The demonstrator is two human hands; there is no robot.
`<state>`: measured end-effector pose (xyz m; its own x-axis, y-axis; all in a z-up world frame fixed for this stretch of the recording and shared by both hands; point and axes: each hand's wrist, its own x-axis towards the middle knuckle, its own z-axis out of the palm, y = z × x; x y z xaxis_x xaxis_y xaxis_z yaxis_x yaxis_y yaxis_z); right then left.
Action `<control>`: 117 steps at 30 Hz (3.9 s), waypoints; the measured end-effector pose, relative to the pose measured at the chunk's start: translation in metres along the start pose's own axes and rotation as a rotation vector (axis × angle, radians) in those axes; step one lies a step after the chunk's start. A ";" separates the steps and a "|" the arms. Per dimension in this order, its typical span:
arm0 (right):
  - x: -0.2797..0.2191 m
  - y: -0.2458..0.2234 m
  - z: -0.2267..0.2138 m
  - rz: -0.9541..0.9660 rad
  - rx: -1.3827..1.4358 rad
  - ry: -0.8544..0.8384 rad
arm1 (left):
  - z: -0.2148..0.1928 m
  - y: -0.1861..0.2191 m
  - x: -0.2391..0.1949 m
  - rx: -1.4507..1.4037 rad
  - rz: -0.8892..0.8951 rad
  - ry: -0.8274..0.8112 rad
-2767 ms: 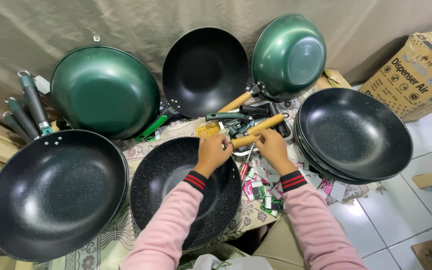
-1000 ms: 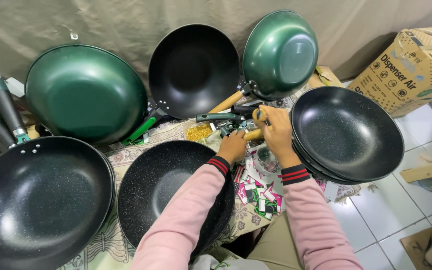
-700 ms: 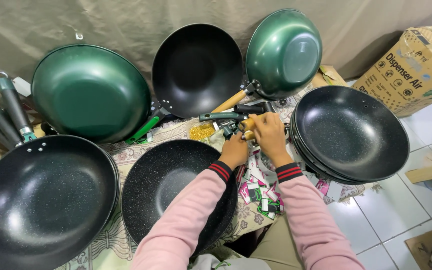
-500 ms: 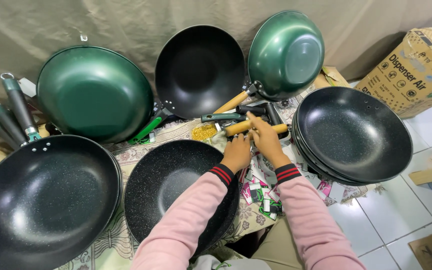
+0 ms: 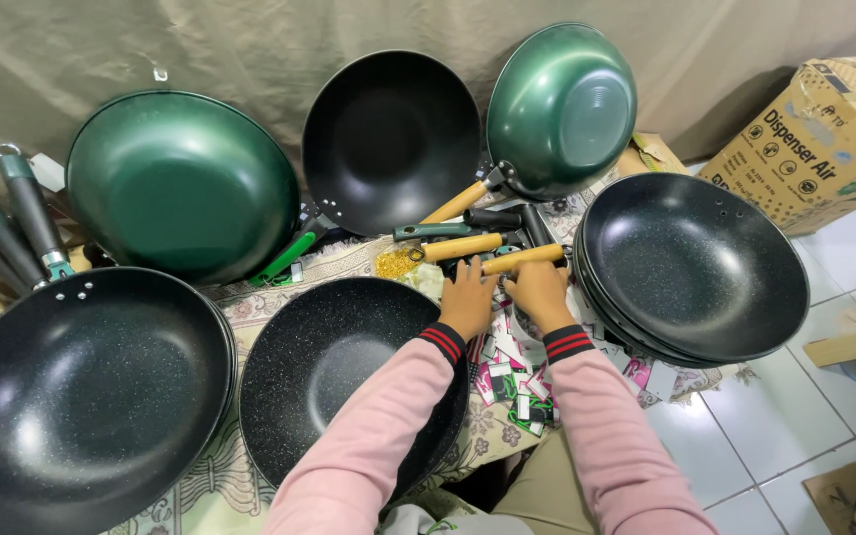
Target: Assemble and clean pans using a cloth and screwdriver
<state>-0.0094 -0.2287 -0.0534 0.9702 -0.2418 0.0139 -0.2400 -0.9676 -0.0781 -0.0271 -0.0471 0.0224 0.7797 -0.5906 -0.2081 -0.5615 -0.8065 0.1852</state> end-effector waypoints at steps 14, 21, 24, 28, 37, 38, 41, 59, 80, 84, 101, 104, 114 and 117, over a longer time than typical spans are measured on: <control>-0.004 -0.010 -0.029 0.023 0.184 -0.284 | 0.020 -0.007 0.010 -0.004 -0.176 0.174; 0.025 0.004 0.022 0.052 0.296 -0.170 | 0.042 -0.013 0.017 0.014 -0.123 0.275; 0.038 0.008 0.043 0.109 0.381 -0.132 | 0.042 -0.012 0.013 0.009 -0.105 0.332; 0.022 -0.005 -0.011 0.063 0.434 -0.118 | 0.034 -0.014 0.009 -0.038 -0.109 0.451; -0.038 -0.033 -0.110 0.020 1.344 -0.148 | -0.002 -0.027 -0.036 -0.527 -0.060 0.470; -0.045 -0.039 -0.115 0.020 1.454 -0.205 | -0.006 -0.029 -0.046 -0.611 -0.051 0.478; -0.065 -0.055 -0.125 0.006 1.595 -0.280 | -0.013 -0.036 -0.074 -0.767 -0.032 0.535; -0.128 -0.122 -0.135 -0.087 1.690 -0.265 | 0.009 -0.048 -0.137 -1.185 -0.168 0.828; -0.075 -0.078 -0.066 -0.072 1.437 -0.146 | -0.017 -0.004 -0.184 -0.692 -0.297 0.201; -0.078 -0.077 -0.070 -0.040 1.523 -0.153 | 0.014 0.021 -0.181 -0.406 -0.199 0.060; -0.117 -0.131 -0.155 -0.288 1.907 0.194 | -0.063 -0.001 -0.257 -0.389 0.007 0.325; -0.123 -0.141 -0.167 -0.333 1.851 0.299 | -0.099 -0.014 -0.282 -0.409 -0.076 0.421; -0.117 -0.147 -0.159 -0.412 1.544 0.534 | -0.113 -0.055 -0.301 -0.630 -0.040 0.867; -0.120 -0.155 -0.160 -0.382 1.444 0.601 | -0.110 -0.053 -0.296 -0.483 -0.016 1.061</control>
<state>-0.0942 -0.0611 0.1162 0.7269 -0.3432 0.5949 0.5685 -0.1853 -0.8015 -0.1975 0.1734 0.1798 0.7546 -0.0770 0.6517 -0.5637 -0.5845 0.5837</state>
